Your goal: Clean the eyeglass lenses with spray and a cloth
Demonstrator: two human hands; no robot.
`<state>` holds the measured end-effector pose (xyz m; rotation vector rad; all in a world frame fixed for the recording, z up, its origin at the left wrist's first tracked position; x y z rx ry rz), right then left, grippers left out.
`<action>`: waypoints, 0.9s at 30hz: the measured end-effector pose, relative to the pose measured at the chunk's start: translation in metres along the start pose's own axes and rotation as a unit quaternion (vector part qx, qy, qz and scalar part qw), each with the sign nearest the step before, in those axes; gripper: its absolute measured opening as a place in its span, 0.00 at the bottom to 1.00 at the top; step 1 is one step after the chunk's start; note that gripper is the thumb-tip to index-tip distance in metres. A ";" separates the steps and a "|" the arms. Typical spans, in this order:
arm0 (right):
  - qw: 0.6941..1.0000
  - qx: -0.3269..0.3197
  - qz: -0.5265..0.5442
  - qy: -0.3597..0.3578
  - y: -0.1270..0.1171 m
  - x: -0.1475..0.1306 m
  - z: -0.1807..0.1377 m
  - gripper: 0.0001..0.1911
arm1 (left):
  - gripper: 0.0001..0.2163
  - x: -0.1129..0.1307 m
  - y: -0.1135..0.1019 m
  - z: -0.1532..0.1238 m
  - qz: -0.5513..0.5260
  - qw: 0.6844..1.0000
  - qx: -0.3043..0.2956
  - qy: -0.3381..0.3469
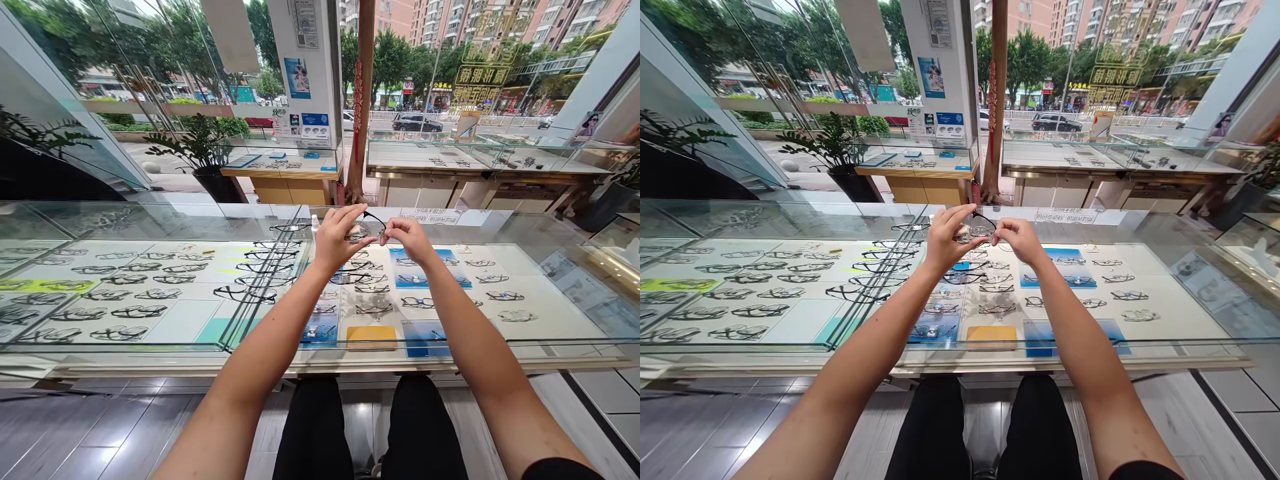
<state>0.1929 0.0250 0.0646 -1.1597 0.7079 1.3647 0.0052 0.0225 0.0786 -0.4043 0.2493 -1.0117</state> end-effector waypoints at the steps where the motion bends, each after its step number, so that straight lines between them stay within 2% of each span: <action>1: 1.000 0.004 -0.012 -0.003 0.000 -0.001 -0.001 0.12 | 0.38 0.001 0.000 0.000 0.002 1.000 0.005 0.002; 3: 0.998 0.031 -0.042 -0.025 -0.002 -0.005 -0.003 0.13 | 0.37 0.001 0.000 -0.001 0.006 1.000 0.014 0.000; 5: 0.988 0.106 -0.080 -0.079 -0.010 -0.014 -0.008 0.14 | 0.36 0.000 -0.001 -0.002 0.009 1.000 0.027 -0.012; 8: 0.934 0.269 -0.143 -0.189 -0.024 -0.031 -0.026 0.13 | 0.35 -0.003 -0.010 -0.003 0.011 0.996 0.076 -0.045; 10: 0.900 0.329 -0.180 -0.221 -0.025 -0.034 -0.034 0.18 | 0.34 -0.005 -0.020 -0.005 0.015 0.990 0.122 -0.070; 13: 0.895 0.331 -0.229 -0.193 -0.019 -0.029 -0.032 0.30 | 0.33 -0.006 -0.031 -0.007 0.024 0.979 0.179 -0.093; 15: 0.895 0.322 -0.256 -0.171 -0.014 -0.025 -0.031 0.35 | 0.32 -0.006 -0.034 -0.008 0.030 0.975 0.195 -0.104; 21: 0.875 0.348 -0.294 -0.161 -0.011 -0.022 -0.032 0.35 | 0.31 -0.005 -0.031 -0.009 0.032 0.973 0.194 -0.119; 27: 0.888 0.341 -0.262 -0.163 -0.010 -0.019 -0.031 0.35 | 0.32 -0.009 -0.027 -0.011 0.002 0.974 0.183 -0.133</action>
Point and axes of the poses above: each hand's wrist, its own z-axis towards the middle knuckle, its own y-axis out of the palm, x = y × z, the point moved 8 cm from there along z, towards the middle knuckle, and after that the axes turned 10 degrees about y, right-handed, at the moved point
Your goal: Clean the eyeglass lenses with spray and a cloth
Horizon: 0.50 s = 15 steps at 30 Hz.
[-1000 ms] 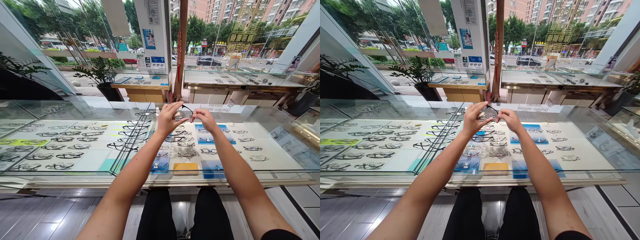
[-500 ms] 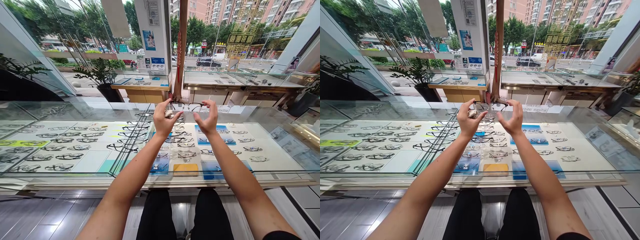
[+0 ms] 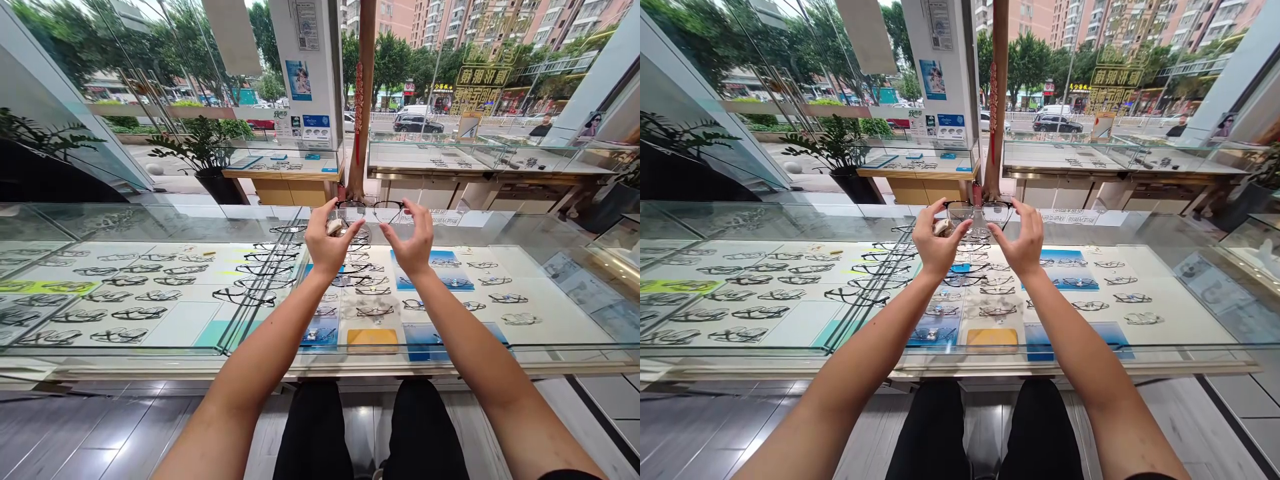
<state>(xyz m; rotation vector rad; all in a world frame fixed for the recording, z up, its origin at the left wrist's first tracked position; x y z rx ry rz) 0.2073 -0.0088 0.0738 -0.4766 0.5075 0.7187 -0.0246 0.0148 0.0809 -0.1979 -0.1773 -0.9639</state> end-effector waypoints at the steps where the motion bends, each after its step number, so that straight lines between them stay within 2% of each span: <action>1: 1.000 -0.001 0.005 0.004 0.000 0.001 0.000 0.35 | 0.32 -0.001 0.001 0.000 -0.002 1.000 -0.002 -0.004; 8: 0.999 -0.014 0.010 0.044 0.004 0.008 0.000 0.34 | 0.34 -0.007 0.005 -0.003 -0.024 0.999 -0.010 -0.042; 15: 0.998 -0.024 0.019 0.048 0.007 0.010 0.000 0.33 | 0.31 -0.007 0.004 -0.005 0.008 1.000 0.013 -0.013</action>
Point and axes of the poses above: each hand's wrist, its own z-axis towards the middle knuckle, its own y-axis out of the palm, x = y × z, the point moved 8 cm from there along z, towards the middle knuckle, and after that the axes turned 10 degrees about y, right-handed, at the moved point
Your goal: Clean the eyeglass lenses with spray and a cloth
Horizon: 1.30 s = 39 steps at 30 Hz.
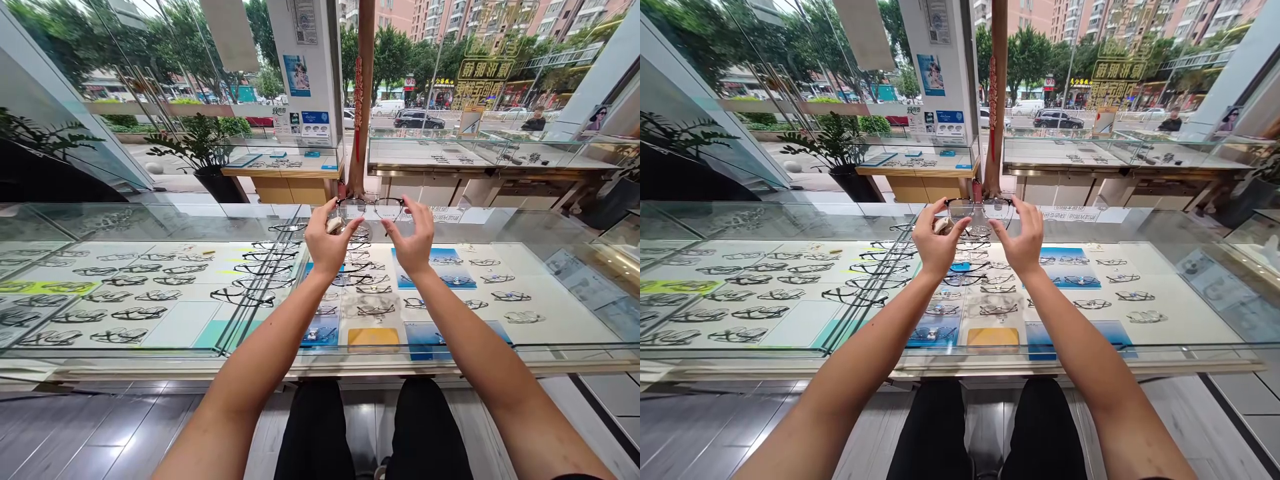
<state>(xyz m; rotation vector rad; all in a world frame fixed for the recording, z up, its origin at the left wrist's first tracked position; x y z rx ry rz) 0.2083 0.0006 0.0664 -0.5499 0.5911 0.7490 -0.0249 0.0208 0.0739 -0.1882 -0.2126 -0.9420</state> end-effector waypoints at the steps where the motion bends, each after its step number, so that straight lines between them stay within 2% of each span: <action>1: 1.000 -0.001 -0.003 0.000 0.001 0.001 0.000 0.33 | 0.31 -0.001 0.000 0.000 0.004 1.000 0.000 0.002; 7: 0.999 0.015 -0.040 -0.010 0.002 0.002 -0.001 0.33 | 0.31 -0.002 0.001 0.000 0.009 1.000 -0.003 -0.002; 16: 1.000 0.000 0.013 0.011 0.004 0.005 0.001 0.33 | 0.31 -0.004 0.003 -0.003 -0.003 1.000 -0.012 -0.008; 26: 0.999 0.034 -0.017 -0.034 -0.001 -0.003 -0.002 0.31 | 0.29 -0.011 0.007 -0.008 -0.012 0.999 -0.016 -0.025; 34: 1.000 0.017 0.014 0.002 0.001 0.003 -0.001 0.32 | 0.30 -0.012 0.008 -0.008 -0.021 0.999 -0.022 -0.031; 39: 1.000 0.009 0.001 0.000 0.002 0.004 -0.001 0.34 | 0.30 -0.012 0.009 -0.008 -0.029 0.999 -0.024 -0.035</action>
Point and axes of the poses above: each hand's wrist, its own z-axis towards the middle knuckle, its own y-axis out of the palm, x = y × z, the point moved 8 cm from there along z, towards the middle knuckle, and after that the axes turned 10 degrees about y, right-handed, at the moved point
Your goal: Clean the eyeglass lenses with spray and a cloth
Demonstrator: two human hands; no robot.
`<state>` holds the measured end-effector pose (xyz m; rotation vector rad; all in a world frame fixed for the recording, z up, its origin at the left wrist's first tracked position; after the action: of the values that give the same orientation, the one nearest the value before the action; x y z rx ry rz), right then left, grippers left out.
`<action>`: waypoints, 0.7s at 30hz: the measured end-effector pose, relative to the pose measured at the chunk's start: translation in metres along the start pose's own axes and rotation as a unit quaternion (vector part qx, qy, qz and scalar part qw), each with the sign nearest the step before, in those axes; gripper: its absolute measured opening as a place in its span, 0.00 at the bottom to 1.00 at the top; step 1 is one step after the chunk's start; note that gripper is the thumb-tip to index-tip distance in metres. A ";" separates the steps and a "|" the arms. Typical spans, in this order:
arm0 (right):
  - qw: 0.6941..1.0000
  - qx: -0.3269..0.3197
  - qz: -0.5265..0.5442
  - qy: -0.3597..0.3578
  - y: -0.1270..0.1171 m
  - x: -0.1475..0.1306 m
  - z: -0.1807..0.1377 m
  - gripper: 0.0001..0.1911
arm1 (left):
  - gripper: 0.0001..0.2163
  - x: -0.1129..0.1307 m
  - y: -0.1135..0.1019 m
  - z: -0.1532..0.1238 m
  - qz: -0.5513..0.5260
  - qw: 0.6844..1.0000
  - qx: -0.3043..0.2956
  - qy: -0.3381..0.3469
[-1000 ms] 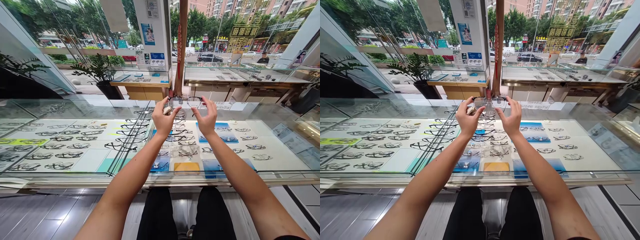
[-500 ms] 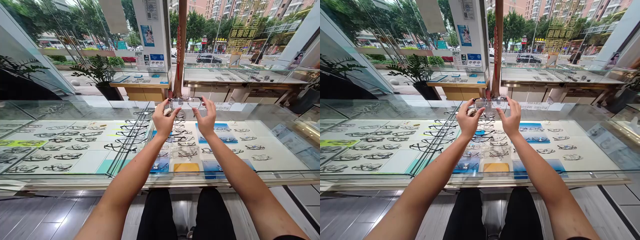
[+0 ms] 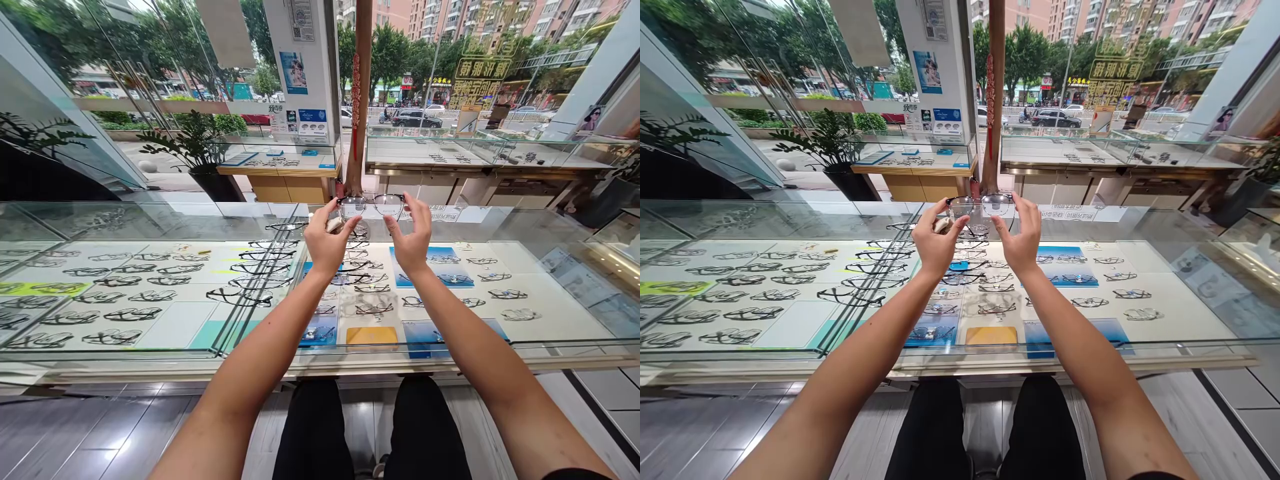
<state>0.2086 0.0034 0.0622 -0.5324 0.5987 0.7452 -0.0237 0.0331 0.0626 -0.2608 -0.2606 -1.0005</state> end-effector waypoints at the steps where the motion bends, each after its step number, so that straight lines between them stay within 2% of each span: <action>1: 1.000 0.002 -0.001 -0.005 0.000 0.001 0.000 0.34 | 0.30 0.000 0.000 0.000 -0.004 1.000 0.001 -0.004; 8: 0.995 0.061 0.006 -0.082 -0.004 0.000 0.000 0.34 | 0.31 0.000 0.000 0.000 -0.040 0.998 0.005 -0.041; 15: 0.994 0.063 -0.007 -0.087 -0.004 0.000 -0.001 0.34 | 0.31 -0.001 0.000 0.001 -0.045 0.998 0.008 -0.039; 21: 0.997 0.040 0.004 -0.073 0.001 0.003 0.000 0.34 | 0.30 0.003 -0.005 0.004 -0.029 0.999 0.026 -0.003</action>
<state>0.2097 0.0054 0.0598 -0.3994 0.4932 0.7573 -0.0264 0.0292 0.0676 -0.2095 -0.3012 -1.0483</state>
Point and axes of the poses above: each hand's wrist, its own z-axis towards the middle knuckle, its own y-axis out of the palm, x = y × z, the point moved 8 cm from there along z, towards the middle knuckle, and after that the axes turned 10 degrees about y, right-handed, at the moved point
